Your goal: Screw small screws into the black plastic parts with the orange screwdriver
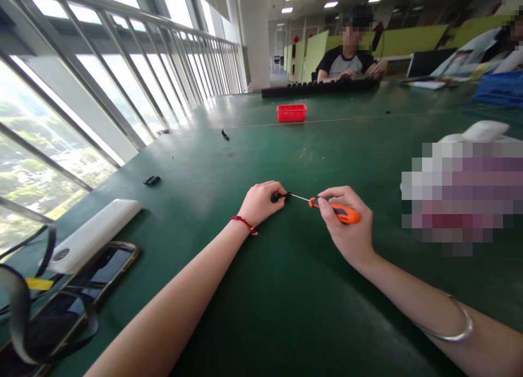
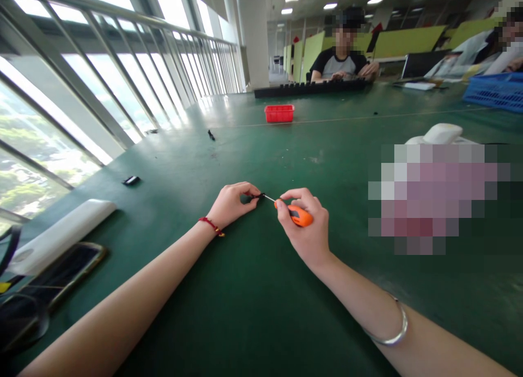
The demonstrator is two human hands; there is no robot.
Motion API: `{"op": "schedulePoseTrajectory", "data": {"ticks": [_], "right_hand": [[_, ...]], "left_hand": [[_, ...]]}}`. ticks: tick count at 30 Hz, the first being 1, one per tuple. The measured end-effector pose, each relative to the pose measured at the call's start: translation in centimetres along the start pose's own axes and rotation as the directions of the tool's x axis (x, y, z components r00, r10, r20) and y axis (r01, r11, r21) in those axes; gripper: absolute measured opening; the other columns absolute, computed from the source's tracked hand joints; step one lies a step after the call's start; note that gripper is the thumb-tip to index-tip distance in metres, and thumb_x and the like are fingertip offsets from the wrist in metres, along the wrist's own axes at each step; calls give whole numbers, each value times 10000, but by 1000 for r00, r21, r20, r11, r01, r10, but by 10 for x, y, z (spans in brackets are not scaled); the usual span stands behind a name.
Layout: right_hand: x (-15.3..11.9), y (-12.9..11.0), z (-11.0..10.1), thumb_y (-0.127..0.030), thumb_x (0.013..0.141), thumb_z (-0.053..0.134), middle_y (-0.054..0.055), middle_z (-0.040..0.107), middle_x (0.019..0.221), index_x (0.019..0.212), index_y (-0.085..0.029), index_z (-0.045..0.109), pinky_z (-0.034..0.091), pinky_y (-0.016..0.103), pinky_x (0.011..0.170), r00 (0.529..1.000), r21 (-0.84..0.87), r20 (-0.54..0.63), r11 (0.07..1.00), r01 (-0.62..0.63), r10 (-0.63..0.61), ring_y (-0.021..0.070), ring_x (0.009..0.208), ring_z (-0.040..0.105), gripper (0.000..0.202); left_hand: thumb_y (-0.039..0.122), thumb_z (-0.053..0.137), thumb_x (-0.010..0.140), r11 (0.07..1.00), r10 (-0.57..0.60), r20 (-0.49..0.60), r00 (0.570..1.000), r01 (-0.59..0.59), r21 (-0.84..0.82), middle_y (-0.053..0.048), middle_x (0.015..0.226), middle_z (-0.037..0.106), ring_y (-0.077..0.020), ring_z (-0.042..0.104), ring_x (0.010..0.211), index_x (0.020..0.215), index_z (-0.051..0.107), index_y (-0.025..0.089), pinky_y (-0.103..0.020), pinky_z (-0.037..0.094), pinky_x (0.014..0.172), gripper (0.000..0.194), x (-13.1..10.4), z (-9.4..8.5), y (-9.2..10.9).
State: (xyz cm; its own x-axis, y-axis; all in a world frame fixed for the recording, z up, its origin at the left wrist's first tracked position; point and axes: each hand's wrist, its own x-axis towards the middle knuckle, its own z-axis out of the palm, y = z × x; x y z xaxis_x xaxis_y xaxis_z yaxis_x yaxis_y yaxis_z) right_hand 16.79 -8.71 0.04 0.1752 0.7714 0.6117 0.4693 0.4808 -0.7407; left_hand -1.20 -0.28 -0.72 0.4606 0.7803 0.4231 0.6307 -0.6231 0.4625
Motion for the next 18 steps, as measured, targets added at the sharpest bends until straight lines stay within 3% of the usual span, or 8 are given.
{"op": "schedulePoseTrajectory", "data": {"ticks": [4, 6, 9, 11, 14, 16, 18], "right_hand": [[1, 1, 1, -238, 722, 634, -3, 540, 825, 1011, -225, 509, 479, 298, 632, 991, 69, -102, 994, 89, -81, 142, 682, 556, 315], [1, 1, 0, -247, 711, 645, -24, 520, 754, 1025, -227, 496, 473, 297, 611, 995, 62, -79, 995, 73, -68, 143, 645, 542, 349], [0, 1, 0, -289, 759, 625, -61, 461, 560, 883, -224, 547, 429, 281, 557, 999, -9, -10, 999, 31, -31, 125, 520, 481, 160], [0, 0, 0, -272, 767, 616, -44, 502, 606, 863, -222, 554, 442, 288, 593, 998, -14, -27, 998, 63, -63, 131, 564, 512, 124], [0, -1, 1, -219, 714, 636, -9, 539, 799, 1015, -220, 505, 475, 305, 664, 989, 58, -84, 990, 126, -121, 152, 704, 562, 327], [0, 0, 1, -231, 707, 644, -29, 519, 744, 1046, -218, 485, 466, 299, 630, 994, 65, -63, 993, 94, -90, 143, 648, 544, 374], [-1, 0, 0, -272, 740, 634, -64, 477, 602, 966, -221, 524, 435, 288, 582, 999, 13, -21, 999, 37, -36, 126, 538, 494, 256]], "left_hand": [[158, 563, 728, 1000, 11, -3, 1000, -11, -2, -8, 851, 693, -144, 638, 771, 778, 653, 187, -259, 513, 760, 107, 0, 1, -1], [158, 559, 732, 1000, 13, -2, 1000, -13, -1, -8, 852, 693, -145, 637, 771, 778, 653, 188, -258, 513, 758, 108, 0, 1, -2], [160, 559, 735, 1000, 16, -1, 1000, -16, 2, -10, 852, 693, -147, 638, 777, 781, 653, 188, -257, 513, 755, 108, 0, 1, -2], [163, 561, 737, 1000, 19, -1, 1000, -19, 2, -10, 854, 692, -148, 639, 782, 786, 655, 189, -258, 513, 761, 109, 0, 1, -2], [162, 562, 737, 1000, 22, 3, 1000, -22, -1, -12, 860, 692, -150, 639, 786, 790, 653, 187, -260, 514, 766, 108, 0, 1, -2], [157, 559, 737, 1000, 26, 7, 1000, -26, 1, -13, 864, 692, -151, 639, 793, 788, 651, 186, -263, 513, 773, 108, 0, 1, -2], [153, 555, 739, 1000, 27, 8, 1000, -27, 4, -12, 867, 692, -152, 639, 799, 788, 650, 188, -265, 511, 783, 112, 1, 1, -2]]}}
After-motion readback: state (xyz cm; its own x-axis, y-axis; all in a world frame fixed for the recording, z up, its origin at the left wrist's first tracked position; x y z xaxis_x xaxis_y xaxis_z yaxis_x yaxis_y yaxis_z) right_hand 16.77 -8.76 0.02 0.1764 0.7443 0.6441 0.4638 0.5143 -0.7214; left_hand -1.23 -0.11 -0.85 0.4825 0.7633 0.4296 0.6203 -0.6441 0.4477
